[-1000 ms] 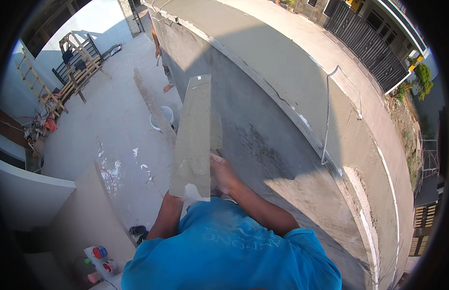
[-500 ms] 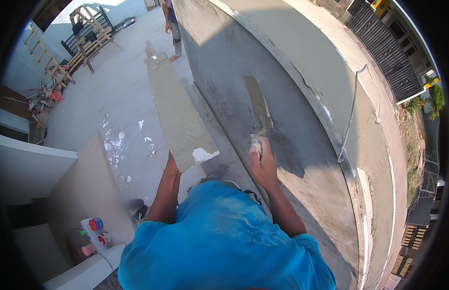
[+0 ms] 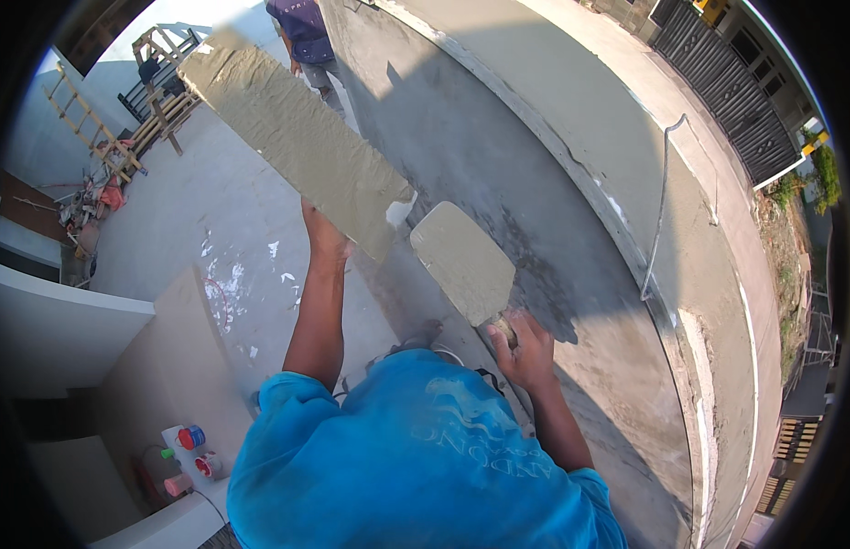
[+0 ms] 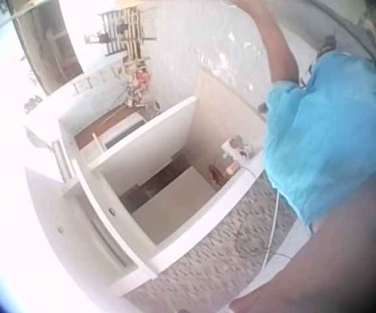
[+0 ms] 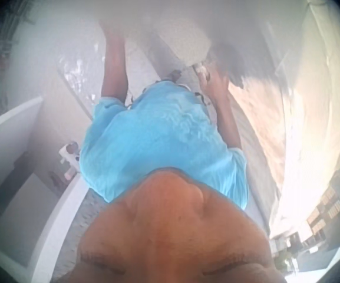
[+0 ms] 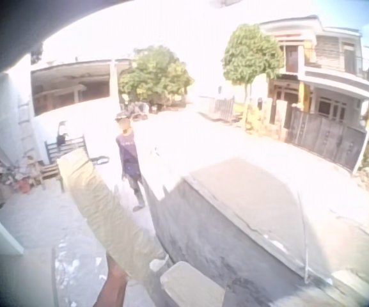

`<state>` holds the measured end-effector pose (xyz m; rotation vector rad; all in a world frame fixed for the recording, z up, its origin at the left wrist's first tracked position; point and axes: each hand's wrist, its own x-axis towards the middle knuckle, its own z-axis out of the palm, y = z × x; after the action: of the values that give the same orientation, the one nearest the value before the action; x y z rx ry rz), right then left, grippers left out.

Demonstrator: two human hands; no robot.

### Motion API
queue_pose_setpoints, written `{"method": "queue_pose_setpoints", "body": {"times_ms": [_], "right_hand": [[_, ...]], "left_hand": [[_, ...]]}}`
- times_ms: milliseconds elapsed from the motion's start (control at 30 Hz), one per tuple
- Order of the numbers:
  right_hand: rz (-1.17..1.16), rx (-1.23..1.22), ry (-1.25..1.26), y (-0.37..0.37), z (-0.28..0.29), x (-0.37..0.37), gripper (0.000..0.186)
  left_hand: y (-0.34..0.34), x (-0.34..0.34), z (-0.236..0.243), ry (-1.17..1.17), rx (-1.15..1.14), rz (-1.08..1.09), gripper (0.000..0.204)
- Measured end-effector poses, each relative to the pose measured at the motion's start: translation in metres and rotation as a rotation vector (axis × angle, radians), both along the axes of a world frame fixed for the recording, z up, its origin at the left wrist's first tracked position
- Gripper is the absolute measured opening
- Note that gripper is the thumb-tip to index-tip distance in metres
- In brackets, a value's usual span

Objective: The person scoops wet cement from a bucket with a trowel and spreads it onto a curved rooftop surface. They repeatedly smooth the cement with a large flat trowel, working along the edge and across the surface to create an even layer.

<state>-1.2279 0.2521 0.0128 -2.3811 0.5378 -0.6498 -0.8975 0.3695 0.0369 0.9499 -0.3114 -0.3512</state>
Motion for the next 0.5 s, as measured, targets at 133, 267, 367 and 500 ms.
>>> {"method": "queue_pose_setpoints", "body": {"times_ms": [133, 267, 367, 500], "right_hand": [[-0.026, -0.074, -0.098, 0.0, -0.001, 0.0, 0.028], [-0.055, 0.008, -0.079, -0.004, 0.01, 0.003, 0.025], [-0.058, -0.022, -0.105, -0.007, 0.014, 0.004, 0.023], [-0.07, -0.07, -0.13, -0.011, 0.017, 0.005, 0.022]], "left_hand": [[-0.015, -0.001, 0.021, -0.049, -0.12, -0.112, 0.053], [-0.025, 0.01, 0.006, -0.113, -0.372, -0.267, 0.055], [-0.029, -0.001, 0.005, -0.067, -0.348, -0.246, 0.055], [-0.035, -0.021, 0.012, -0.051, -0.244, -0.2, 0.055]]}}
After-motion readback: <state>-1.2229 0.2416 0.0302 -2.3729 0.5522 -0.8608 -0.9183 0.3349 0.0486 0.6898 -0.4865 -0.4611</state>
